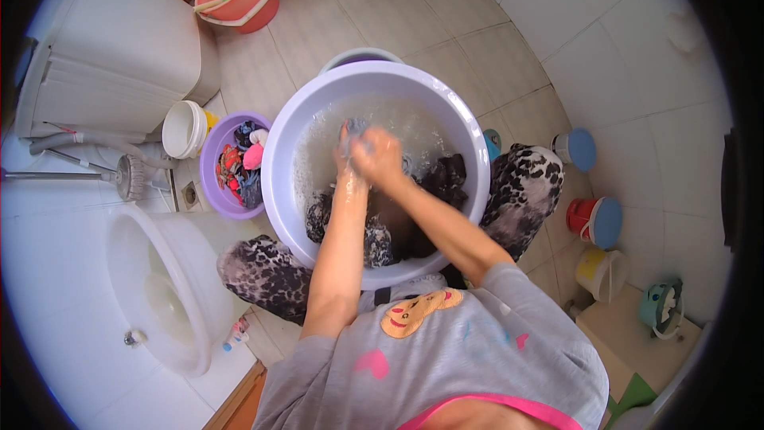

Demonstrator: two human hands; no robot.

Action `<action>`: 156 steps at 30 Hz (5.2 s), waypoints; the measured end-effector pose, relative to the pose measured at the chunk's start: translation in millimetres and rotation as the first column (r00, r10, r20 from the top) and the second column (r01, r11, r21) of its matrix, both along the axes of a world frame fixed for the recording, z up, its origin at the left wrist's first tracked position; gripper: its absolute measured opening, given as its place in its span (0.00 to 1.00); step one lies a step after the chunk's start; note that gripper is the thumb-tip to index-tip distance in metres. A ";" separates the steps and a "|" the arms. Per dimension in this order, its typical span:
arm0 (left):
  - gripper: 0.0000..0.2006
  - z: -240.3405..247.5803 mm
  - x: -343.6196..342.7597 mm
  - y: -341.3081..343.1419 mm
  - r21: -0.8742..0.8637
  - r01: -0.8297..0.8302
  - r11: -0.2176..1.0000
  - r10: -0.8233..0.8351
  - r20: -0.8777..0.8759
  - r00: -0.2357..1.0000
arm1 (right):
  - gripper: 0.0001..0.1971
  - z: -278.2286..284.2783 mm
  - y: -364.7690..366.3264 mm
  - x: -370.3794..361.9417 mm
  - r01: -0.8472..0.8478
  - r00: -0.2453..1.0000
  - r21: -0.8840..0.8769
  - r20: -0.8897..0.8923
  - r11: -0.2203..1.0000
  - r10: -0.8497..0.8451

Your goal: The person washes dark-colored clothes in a white bucket of soapy water using a pink brush and by rubbing the fabric together by hand.

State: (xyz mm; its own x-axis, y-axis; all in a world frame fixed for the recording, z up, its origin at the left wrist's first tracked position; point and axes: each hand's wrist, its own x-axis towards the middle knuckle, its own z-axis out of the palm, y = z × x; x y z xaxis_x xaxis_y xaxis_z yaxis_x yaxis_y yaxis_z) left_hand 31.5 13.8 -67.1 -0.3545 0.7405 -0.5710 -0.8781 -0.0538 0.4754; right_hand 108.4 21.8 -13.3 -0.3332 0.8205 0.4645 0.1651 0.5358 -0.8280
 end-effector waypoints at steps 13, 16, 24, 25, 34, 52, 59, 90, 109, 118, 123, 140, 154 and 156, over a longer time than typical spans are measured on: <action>0.15 4.1 -29.6 -25.2 -0.169 -0.053 0.984 -0.065 -0.625 0.778 | 0.11 -42.3 58.8 8.2 0.112 0.843 -0.110 0.537 0.988 -0.036; 0.19 -18.7 -32.4 -34.0 -0.425 -0.440 0.791 -0.564 -0.786 -0.255 | 0.25 -41.0 53.0 6.6 0.046 0.703 -0.055 0.712 0.997 0.007; 0.23 -26.5 -35.0 -31.9 -0.445 -0.206 0.872 -0.226 -0.737 0.637 | 0.14 -49.4 51.3 -2.9 0.271 0.832 -0.228 0.544 0.935 -0.109; 0.23 -13.9 -25.3 -22.6 -0.448 -0.198 0.872 -0.232 -0.733 0.639 | 0.14 -55.3 44.0 -7.9 0.156 0.960 -0.172 0.258 0.973 -0.108; 0.18 10.8 -14.4 -18.1 0.163 0.031 0.986 -0.039 0.050 0.998 | 0.14 16.5 -21.6 4.2 -0.250 0.953 0.271 0.241 0.929 0.186; 0.14 -3.6 -20.9 -20.2 0.295 0.148 0.944 -0.202 0.162 0.966 | 0.06 -1.6 -14.3 -11.2 -0.078 0.997 -0.066 -0.001 0.995 0.078; 0.16 -13.9 -42.3 -29.3 -0.473 -0.101 0.875 -0.400 -0.826 0.396 | 0.13 -46.4 63.2 1.9 0.123 0.874 -0.101 0.483 0.987 -0.059; 0.15 8.7 -13.3 -6.0 0.382 0.117 0.917 -0.175 0.122 0.977 | 0.08 3.0 23.3 -18.9 0.036 0.996 0.050 0.082 0.998 -0.040; 0.15 -7.2 -45.0 -45.7 -0.693 -0.354 0.628 -0.776 -0.591 -0.219 | 0.19 -51.1 69.5 22.0 -0.423 0.526 -0.184 0.747 0.887 0.406; 0.21 82.7 -34.8 -27.8 -0.281 0.305 0.910 -0.269 -0.960 -0.081 | 0.19 75.8 60.2 11.7 -0.673 0.674 -0.237 0.194 0.701 0.712; 0.18 134.4 -29.0 -28.2 -0.186 0.290 0.939 -0.181 -0.982 -0.042 | 0.25 73.8 64.7 27.5 -0.622 0.781 -0.071 0.016 0.780 0.625; 0.21 170.8 -19.6 -71.2 0.326 0.034 0.945 0.164 -0.560 0.812 | 0.21 17.7 46.4 37.2 -0.569 0.786 -0.515 -0.110 0.641 0.608; 0.27 16.1 -48.5 -27.1 -0.716 -0.279 0.640 -0.767 -0.617 -0.176 | 0.26 -41.4 48.0 26.1 -0.061 0.636 -0.195 0.748 0.979 0.189; 0.26 -3.0 -51.9 -26.0 -0.744 -0.216 0.633 -0.773 -0.589 -0.236 | 0.22 -37.7 53.1 27.7 -0.062 0.594 -0.226 0.774 0.972 0.217</action>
State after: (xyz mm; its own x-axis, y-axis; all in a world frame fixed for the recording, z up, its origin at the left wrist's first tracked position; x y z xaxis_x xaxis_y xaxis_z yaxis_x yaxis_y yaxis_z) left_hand -20.4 -12.2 -70.1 -0.6175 0.7699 -0.1612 0.6691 0.6219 0.4068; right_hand 136.1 74.8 -51.1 -0.6212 0.7653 -0.1684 0.7289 0.4855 -0.4827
